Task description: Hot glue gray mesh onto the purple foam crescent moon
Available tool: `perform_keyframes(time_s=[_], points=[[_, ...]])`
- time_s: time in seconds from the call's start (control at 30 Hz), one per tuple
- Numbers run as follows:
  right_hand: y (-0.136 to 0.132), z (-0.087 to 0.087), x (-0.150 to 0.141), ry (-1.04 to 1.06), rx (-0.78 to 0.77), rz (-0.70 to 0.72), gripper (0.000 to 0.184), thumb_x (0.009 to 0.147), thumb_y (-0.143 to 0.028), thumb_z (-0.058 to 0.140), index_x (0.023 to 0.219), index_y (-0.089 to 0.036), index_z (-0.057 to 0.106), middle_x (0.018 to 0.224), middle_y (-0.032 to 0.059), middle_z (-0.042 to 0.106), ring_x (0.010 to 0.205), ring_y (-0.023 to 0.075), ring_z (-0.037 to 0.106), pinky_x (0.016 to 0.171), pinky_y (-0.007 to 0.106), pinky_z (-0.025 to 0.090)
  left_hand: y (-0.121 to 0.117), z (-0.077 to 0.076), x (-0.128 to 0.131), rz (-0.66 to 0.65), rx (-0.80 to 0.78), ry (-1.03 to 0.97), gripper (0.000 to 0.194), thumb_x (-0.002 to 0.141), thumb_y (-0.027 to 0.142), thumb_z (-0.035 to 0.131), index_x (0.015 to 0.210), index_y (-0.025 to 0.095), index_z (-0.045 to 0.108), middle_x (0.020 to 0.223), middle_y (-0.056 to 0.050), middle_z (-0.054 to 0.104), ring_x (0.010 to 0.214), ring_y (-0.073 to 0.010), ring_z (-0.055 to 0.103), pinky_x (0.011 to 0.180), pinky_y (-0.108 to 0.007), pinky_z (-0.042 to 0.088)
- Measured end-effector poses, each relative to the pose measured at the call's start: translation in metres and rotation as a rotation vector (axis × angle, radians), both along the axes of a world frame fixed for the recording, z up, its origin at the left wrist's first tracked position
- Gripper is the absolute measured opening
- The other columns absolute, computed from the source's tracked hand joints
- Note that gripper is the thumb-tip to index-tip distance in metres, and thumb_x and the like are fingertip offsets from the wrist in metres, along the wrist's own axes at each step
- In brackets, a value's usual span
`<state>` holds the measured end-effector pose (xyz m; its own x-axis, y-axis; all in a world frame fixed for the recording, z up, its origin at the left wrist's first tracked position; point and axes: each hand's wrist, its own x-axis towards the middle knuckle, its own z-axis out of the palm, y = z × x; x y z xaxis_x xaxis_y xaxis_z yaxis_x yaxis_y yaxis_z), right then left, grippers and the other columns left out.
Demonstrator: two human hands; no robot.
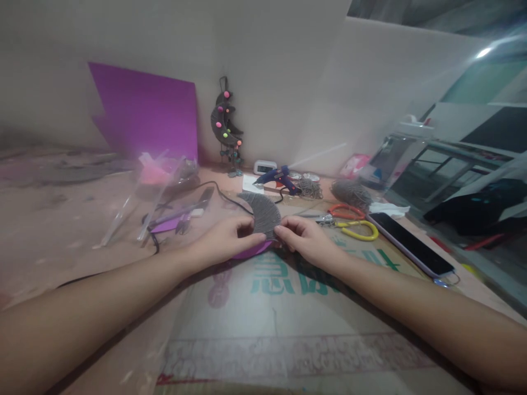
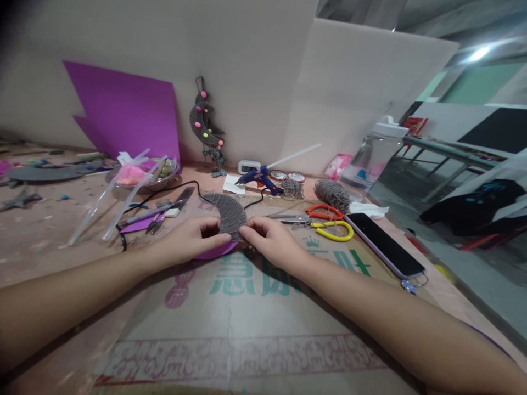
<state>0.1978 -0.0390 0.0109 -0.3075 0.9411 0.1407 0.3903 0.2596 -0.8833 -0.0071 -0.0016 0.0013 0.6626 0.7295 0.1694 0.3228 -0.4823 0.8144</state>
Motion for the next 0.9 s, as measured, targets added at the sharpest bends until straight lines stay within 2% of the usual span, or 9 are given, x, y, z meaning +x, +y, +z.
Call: perform_keyframes(time_s=[0.27, 0.4, 0.6, 0.73, 0.9], points=[[0.0015, -0.0014, -0.0021, 0.070, -0.068, 0.099, 0.025, 0.081, -0.034, 0.061, 0.097, -0.016, 0.057, 0.074, -0.0004, 0.059, 0.061, 0.0104, 0.053, 0.055, 0.022, 0.040, 0.0035, -0.0008, -0.0006, 0.051, 0.062, -0.019, 0.028, 0.086, 0.040, 0.050, 0.082, 0.016, 0.064, 0.076, 0.001, 0.062, 0.068, -0.0129, 0.052, 0.061, -0.023, 0.038], [0.0017, -0.0019, -0.0010, -0.035, -0.030, 0.097, 0.021, 0.082, -0.035, 0.060, 0.090, -0.016, 0.059, 0.068, -0.0022, 0.055, 0.058, 0.0098, 0.047, 0.054, 0.022, 0.038, 0.0053, -0.0027, -0.0011, 0.045, 0.059, -0.016, 0.031, 0.087, 0.042, 0.047, 0.076, 0.016, 0.061, 0.071, 0.002, 0.058, 0.064, -0.0126, 0.049, 0.058, -0.023, 0.035], [0.0023, -0.0002, 0.0003, -0.150, 0.045, 0.025, 0.019, 0.082, -0.032, 0.058, 0.072, -0.016, 0.059, 0.068, -0.0011, 0.057, 0.065, 0.0116, 0.049, 0.060, 0.023, 0.039, 0.0059, -0.0051, -0.0014, 0.013, 0.037, -0.015, 0.033, 0.087, 0.045, 0.046, 0.075, 0.017, 0.059, 0.070, 0.002, 0.054, 0.065, -0.0130, 0.048, 0.057, -0.023, 0.033], [0.0036, -0.0012, 0.0017, -0.170, 0.054, 0.005, 0.023, 0.083, -0.033, 0.057, 0.067, -0.016, 0.057, 0.063, -0.0024, 0.054, 0.061, 0.0106, 0.048, 0.058, 0.023, 0.038, 0.0064, -0.0048, -0.0011, 0.009, 0.041, -0.001, 0.035, 0.087, 0.045, 0.046, 0.069, 0.017, 0.055, 0.065, 0.002, 0.049, 0.061, -0.0122, 0.044, 0.055, -0.023, 0.030], [0.0038, -0.0027, 0.0027, -0.119, 0.002, -0.002, 0.026, 0.083, -0.037, 0.057, 0.066, -0.017, 0.055, 0.060, -0.0029, 0.053, 0.056, 0.0101, 0.047, 0.053, 0.022, 0.038, 0.0066, -0.0041, -0.0014, -0.020, 0.022, -0.046, 0.035, 0.088, 0.045, 0.045, 0.073, 0.016, 0.057, 0.068, 0.002, 0.051, 0.063, -0.0119, 0.045, 0.057, -0.023, 0.032]])
